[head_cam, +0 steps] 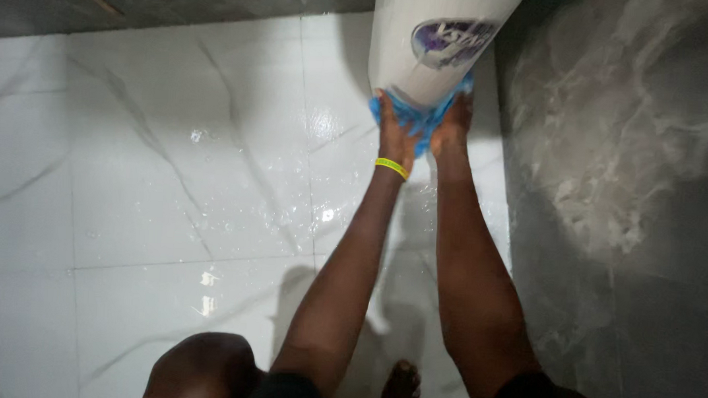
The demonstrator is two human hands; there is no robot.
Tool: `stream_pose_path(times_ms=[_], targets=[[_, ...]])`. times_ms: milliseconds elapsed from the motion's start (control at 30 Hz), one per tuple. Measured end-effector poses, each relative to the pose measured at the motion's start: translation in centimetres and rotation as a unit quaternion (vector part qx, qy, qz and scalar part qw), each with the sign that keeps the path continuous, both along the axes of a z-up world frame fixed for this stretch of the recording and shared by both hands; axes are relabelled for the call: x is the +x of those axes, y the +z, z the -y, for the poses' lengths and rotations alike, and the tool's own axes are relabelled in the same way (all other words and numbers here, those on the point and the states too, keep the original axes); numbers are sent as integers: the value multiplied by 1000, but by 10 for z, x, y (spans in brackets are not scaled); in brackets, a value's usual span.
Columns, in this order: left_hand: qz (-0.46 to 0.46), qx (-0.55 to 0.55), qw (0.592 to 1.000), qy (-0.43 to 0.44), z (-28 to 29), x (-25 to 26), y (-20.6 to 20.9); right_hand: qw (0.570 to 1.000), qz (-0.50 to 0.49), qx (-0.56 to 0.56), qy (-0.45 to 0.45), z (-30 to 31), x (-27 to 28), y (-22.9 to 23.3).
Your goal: The person wipes a toilet tank with a blue cloth, applies soap to a sink from a red bowl, and scrubs the sink basin and faucet before wiping the sink pedestal.
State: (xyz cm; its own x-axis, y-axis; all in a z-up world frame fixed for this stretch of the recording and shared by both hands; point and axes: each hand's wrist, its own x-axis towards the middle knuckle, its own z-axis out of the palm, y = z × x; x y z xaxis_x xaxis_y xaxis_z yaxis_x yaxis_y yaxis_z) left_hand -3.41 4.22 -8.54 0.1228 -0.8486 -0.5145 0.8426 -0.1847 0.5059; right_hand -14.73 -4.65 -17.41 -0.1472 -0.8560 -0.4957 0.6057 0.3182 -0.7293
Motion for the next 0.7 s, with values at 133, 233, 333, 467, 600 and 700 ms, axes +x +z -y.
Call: stream_pose_path(times_ms=[133, 233, 333, 467, 600, 700], targets=[[113, -59, 992, -26, -9, 18, -46, 990, 0, -116, 84, -55, 41, -46], [104, -3, 992, -77, -16, 9, -59, 977, -127, -135, 105, -69, 49, -53], [105, -64, 990, -64, -5, -20, -55, 909, -408, -62, 49, -61, 33, -49], [57, -133, 985, -91, 17, -54, -27, 824, -542, -166, -1, -9, -23, -31], [72, -35, 996, -29, 4, -49, -39, 878, -460, -124, 33, -12, -26, -35], [182, -28, 983, -15, 2, -6, -69, 962, -235, -45, 135, -45, 2, -58]])
